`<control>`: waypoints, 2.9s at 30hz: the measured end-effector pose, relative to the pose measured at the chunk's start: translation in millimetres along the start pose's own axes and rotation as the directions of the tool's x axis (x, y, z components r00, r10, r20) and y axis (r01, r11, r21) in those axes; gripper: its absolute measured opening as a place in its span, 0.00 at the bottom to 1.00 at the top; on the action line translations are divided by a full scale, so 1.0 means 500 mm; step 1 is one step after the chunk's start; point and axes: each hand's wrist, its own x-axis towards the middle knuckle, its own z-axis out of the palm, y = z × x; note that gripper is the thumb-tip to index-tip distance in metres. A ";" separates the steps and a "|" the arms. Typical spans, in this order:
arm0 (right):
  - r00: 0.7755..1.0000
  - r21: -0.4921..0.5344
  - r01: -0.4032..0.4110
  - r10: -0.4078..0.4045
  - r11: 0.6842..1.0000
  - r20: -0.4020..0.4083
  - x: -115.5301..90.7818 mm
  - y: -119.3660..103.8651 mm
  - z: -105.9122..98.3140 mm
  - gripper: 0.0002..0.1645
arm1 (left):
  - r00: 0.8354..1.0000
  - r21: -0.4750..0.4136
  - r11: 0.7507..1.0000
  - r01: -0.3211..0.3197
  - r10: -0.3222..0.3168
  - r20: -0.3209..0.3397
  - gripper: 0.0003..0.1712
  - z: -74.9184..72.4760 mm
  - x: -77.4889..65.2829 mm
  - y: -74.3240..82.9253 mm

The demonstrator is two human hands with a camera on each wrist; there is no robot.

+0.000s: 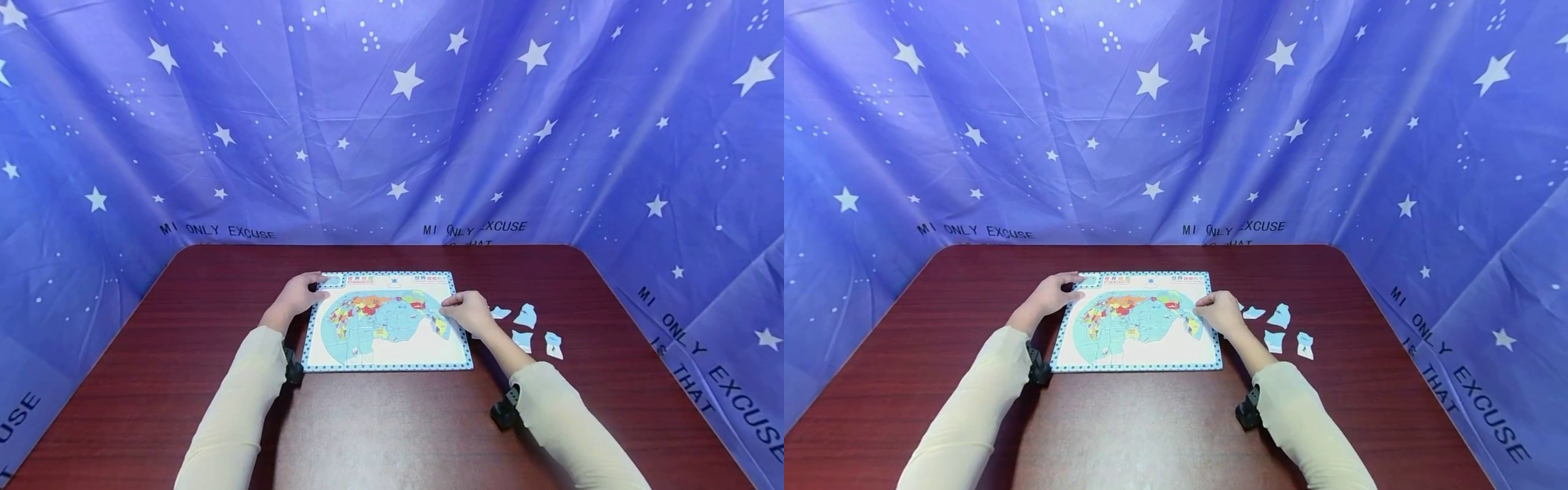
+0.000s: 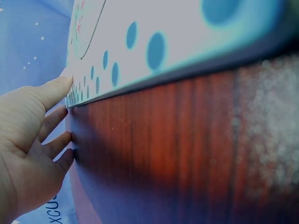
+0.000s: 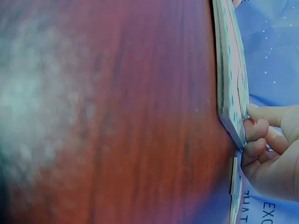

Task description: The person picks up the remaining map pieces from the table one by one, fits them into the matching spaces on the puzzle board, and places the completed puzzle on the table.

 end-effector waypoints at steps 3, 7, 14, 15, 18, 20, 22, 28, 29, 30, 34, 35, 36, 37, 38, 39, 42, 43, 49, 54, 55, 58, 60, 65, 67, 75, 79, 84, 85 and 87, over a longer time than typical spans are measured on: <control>1.000 0.004 0.004 -0.004 1.000 0.002 -0.001 -0.001 -0.003 0.10 | 1.000 0.001 1.000 -0.012 0.012 -0.002 0.27 0.000 0.000 0.001; 1.000 0.000 0.001 -0.001 1.000 0.006 -0.001 -0.002 -0.004 0.11 | 1.000 0.002 1.000 -0.017 0.017 -0.008 0.27 0.000 0.000 0.002; 1.000 -0.010 -0.007 0.007 1.000 0.007 -0.002 0.001 -0.001 0.11 | 1.000 0.013 1.000 -0.021 0.021 -0.012 0.27 0.001 0.001 0.000; 1.000 -0.008 -0.007 0.007 1.000 0.007 -0.002 0.001 0.000 0.11 | 1.000 0.012 1.000 -0.019 0.019 -0.011 0.27 0.001 0.001 0.000; 1.000 -0.004 -0.006 0.006 1.000 0.009 -0.002 0.001 0.001 0.12 | 1.000 0.010 1.000 -0.010 0.010 -0.007 0.27 0.001 0.000 -0.001; 1.000 -0.004 -0.004 0.004 1.000 0.016 -0.001 0.002 0.001 0.12 | 1.000 0.006 1.000 -0.002 0.002 -0.004 0.28 0.001 -0.001 -0.002; 1.000 -0.005 0.000 0.000 1.000 0.023 -0.001 0.002 0.000 0.12 | 1.000 0.004 1.000 0.001 -0.001 -0.004 0.27 0.001 -0.001 -0.002; 0.998 -0.012 0.060 -0.059 0.998 0.026 0.000 0.006 -0.015 0.13 | 1.000 0.006 1.000 0.000 0.000 -0.006 0.27 0.001 0.001 0.000; 0.997 -0.015 0.072 -0.072 0.997 0.021 0.000 0.006 -0.019 0.13 | 1.000 0.006 1.000 -0.002 0.002 -0.007 0.27 0.001 0.001 0.001; 0.996 -0.015 0.083 -0.083 0.996 0.019 0.000 0.007 -0.024 0.13 | 1.000 0.006 1.000 -0.003 0.003 -0.008 0.27 0.000 0.001 0.001; 0.995 -0.014 0.103 -0.103 0.995 0.011 0.002 0.008 -0.041 0.14 | 1.000 0.006 1.000 -0.008 0.008 -0.008 0.27 -0.001 0.000 0.003; 0.994 -0.018 0.106 -0.106 0.994 0.007 0.003 0.010 -0.045 0.14 | 1.000 0.006 1.000 -0.007 0.007 -0.006 0.27 -0.002 -0.001 0.003; 0.994 -0.013 0.105 -0.105 0.994 0.007 0.003 0.012 -0.048 0.14 | 1.000 0.008 1.000 -0.008 0.008 -0.004 0.27 -0.002 -0.001 0.004; 0.995 -0.014 0.104 -0.104 0.994 0.002 0.004 0.013 -0.051 0.14 | 1.000 0.010 1.000 -0.010 0.010 -0.003 0.27 -0.002 -0.001 0.004; 0.995 -0.015 0.104 -0.104 0.995 -0.001 0.004 0.014 -0.054 0.15 | 1.000 0.009 1.000 -0.008 0.008 -0.002 0.28 -0.002 -0.001 0.004; 0.995 -0.014 0.101 -0.102 0.995 -0.004 0.004 0.016 -0.058 0.15 | 1.000 0.011 1.000 -0.008 0.008 -0.001 0.28 -0.003 -0.001 0.004; 0.996 -0.004 0.089 -0.089 0.996 -0.012 0.002 0.021 -0.069 0.15 | 1.000 0.009 1.000 -0.003 0.003 0.000 0.28 -0.003 -0.002 0.004; 0.996 -0.003 0.087 -0.087 0.996 -0.014 0.002 0.024 -0.072 0.15 | 1.000 0.006 1.000 0.000 0.000 0.001 0.28 -0.003 -0.003 0.003; 0.997 0.004 0.081 -0.081 0.997 -0.015 0.004 0.045 -0.091 0.16 | 1.000 0.000 1.000 0.000 0.000 0.001 0.27 -0.001 -0.002 0.000; 0.997 0.008 0.070 -0.069 0.998 -0.014 0.003 0.059 -0.105 0.16 | 1.000 -0.009 1.000 0.010 -0.010 0.006 0.27 0.001 -0.002 -0.001; 0.998 0.014 0.061 -0.061 0.998 -0.017 0.003 0.060 -0.107 0.16 | 1.000 -0.008 1.000 0.008 -0.008 0.006 0.27 0.001 -0.003 -0.001; 0.998 0.017 0.062 -0.062 0.998 -0.016 0.001 0.064 -0.115 0.17 | 1.000 -0.009 1.000 0.007 -0.007 0.005 0.27 -0.001 -0.002 0.000; 0.998 0.014 0.067 -0.067 0.998 -0.021 0.000 0.067 -0.120 0.17 | 1.000 -0.009 1.000 0.006 -0.006 0.005 0.27 -0.001 -0.002 0.001; 0.998 0.003 0.064 -0.064 0.998 -0.021 -0.002 0.073 -0.128 0.16 | 1.000 -0.007 1.000 0.008 -0.008 0.006 0.27 -0.002 -0.003 0.001; 0.998 0.005 0.058 -0.058 0.998 -0.016 -0.003 0.076 -0.130 0.17 | 1.000 -0.002 1.000 0.009 -0.009 0.004 0.27 -0.002 -0.003 0.001; 0.999 -0.047 0.032 -0.032 0.998 -0.016 -0.002 0.090 -0.133 0.18 | 1.000 -0.001 1.000 0.022 -0.022 0.000 0.28 -0.001 -0.004 0.000; 0.999 -0.063 0.034 -0.035 0.997 -0.018 -0.002 0.096 -0.137 0.19 | 1.000 -0.004 1.000 0.019 -0.019 -0.001 0.27 -0.001 -0.005 0.002; 0.999 -0.064 0.031 -0.032 0.997 -0.016 -0.005 0.096 -0.142 0.19 | 1.000 0.004 1.000 0.012 -0.012 0.001 0.28 -0.001 -0.007 0.002; 0.999 -0.065 0.030 -0.030 0.997 -0.013 -0.005 0.096 -0.143 0.20 | 1.000 0.004 1.000 0.011 -0.011 0.002 0.28 -0.001 -0.007 0.002; 1.000 -0.063 0.029 -0.030 0.998 -0.008 -0.006 0.096 -0.145 0.20 | 1.000 0.003 1.000 0.008 -0.008 0.003 0.28 -0.001 -0.007 0.003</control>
